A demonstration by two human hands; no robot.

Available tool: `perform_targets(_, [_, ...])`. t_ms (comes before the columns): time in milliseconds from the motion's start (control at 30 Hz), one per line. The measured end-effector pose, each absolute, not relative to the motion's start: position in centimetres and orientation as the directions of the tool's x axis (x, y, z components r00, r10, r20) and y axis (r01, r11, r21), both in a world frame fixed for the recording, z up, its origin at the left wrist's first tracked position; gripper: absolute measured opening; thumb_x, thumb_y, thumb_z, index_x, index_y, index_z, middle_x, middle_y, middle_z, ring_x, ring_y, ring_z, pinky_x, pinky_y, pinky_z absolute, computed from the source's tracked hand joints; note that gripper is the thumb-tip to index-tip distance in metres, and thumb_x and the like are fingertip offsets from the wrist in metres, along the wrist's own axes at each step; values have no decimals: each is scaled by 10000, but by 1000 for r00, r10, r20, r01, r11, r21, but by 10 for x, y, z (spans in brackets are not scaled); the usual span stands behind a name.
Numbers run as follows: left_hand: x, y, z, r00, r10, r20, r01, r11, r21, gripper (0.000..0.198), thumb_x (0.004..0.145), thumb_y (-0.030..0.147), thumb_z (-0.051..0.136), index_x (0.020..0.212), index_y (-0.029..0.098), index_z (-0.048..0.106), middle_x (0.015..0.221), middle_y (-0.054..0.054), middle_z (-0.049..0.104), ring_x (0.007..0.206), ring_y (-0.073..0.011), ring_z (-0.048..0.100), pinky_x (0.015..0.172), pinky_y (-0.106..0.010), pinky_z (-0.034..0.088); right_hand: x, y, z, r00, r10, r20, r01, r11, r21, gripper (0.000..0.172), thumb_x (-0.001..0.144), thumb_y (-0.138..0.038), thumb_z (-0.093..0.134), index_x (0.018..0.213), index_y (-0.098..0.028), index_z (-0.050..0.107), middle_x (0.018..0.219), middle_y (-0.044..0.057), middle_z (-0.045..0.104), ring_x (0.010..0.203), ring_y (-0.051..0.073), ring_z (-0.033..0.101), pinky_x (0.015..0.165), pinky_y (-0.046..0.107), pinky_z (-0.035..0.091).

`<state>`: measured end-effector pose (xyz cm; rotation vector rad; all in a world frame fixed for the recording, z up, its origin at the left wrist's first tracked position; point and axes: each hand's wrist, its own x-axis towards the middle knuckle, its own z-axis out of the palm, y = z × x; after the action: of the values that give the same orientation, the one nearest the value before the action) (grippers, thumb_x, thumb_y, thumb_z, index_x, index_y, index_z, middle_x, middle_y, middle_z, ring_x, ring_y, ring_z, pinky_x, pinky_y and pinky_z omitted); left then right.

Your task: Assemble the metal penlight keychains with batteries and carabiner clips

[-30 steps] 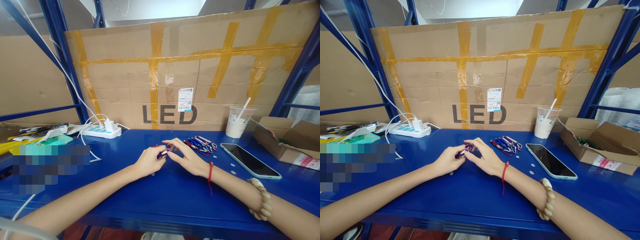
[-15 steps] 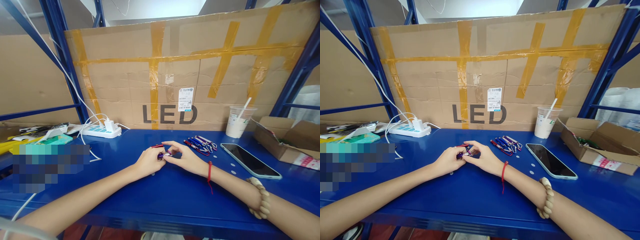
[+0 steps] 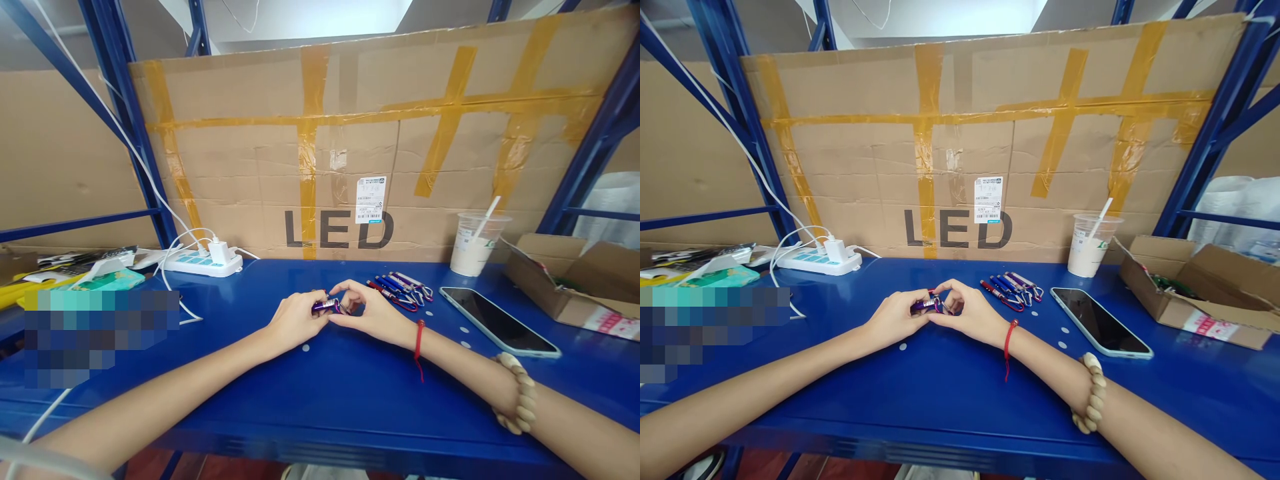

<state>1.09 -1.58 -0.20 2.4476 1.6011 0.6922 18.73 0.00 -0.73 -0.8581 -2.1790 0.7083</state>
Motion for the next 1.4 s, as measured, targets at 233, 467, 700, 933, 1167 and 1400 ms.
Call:
perform_targets(233, [10, -15, -4, 352, 889, 292, 811, -446, 380, 51, 724, 230, 501, 752, 221, 541, 668, 33, 618, 579, -142, 559, 517, -219, 318, 188, -7, -5, -629, 654, 421, 374, 729, -574, 454, 803, -343, 568, 1220, -224, 434, 902, 29, 610, 809, 152, 588, 749, 301, 483])
perform_targets(467, [13, -18, -4, 381, 898, 220, 727, -438, 530, 137, 763, 288, 471, 874, 213, 500, 680, 36, 605, 445, -114, 520, 503, -235, 384, 188, -8, -4, -676, 594, 435, 428, 798, -424, 430, 903, -302, 398, 1329, -248, 363, 1053, 47, 630, 939, 178, 595, 816, 328, 472])
perform_targets(700, [8, -14, -6, 285, 902, 325, 772, -417, 480, 447, 691, 404, 600, 1068, 246, 418, 924, 0, 558, 737, -162, 576, 614, -279, 439, 201, 6, 2, -491, 740, 460, 758, 622, -193, 353, 910, -250, 359, 1189, -190, 567, 1013, 104, 657, 905, 225, 625, 782, 338, 482])
perform_targets(933, [8, -14, -3, 259, 901, 348, 773, -410, 485, 360, 728, 388, 561, 1041, 250, 451, 1002, -19, 512, 852, -181, 554, 659, -298, 446, 219, 19, 4, -268, 915, 301, 963, 264, 55, 193, 817, -205, 516, 750, -160, 691, 792, 131, 674, 778, 253, 648, 608, 305, 479])
perform_targets(1167, [3, -7, -1, 157, 902, 402, 833, -340, 437, 315, 748, 376, 533, 1027, 256, 450, 980, 0, 528, 782, -156, 561, 633, -279, 438, 221, 22, 10, -228, 853, 469, 971, 232, 50, 234, 846, -226, 461, 958, -190, 663, 965, 106, 658, 921, 238, 605, 655, 301, 459])
perform_targets(1400, [-16, 4, 6, 172, 925, 339, 936, -261, 237, 316, 790, 405, 465, 1040, 224, 533, 1030, -49, 533, 903, -210, 577, 765, -328, 458, 209, 13, 9, -275, 765, 582, 851, 475, -222, 258, 858, -263, 420, 982, -222, 643, 895, 41, 661, 847, 181, 608, 669, 275, 454])
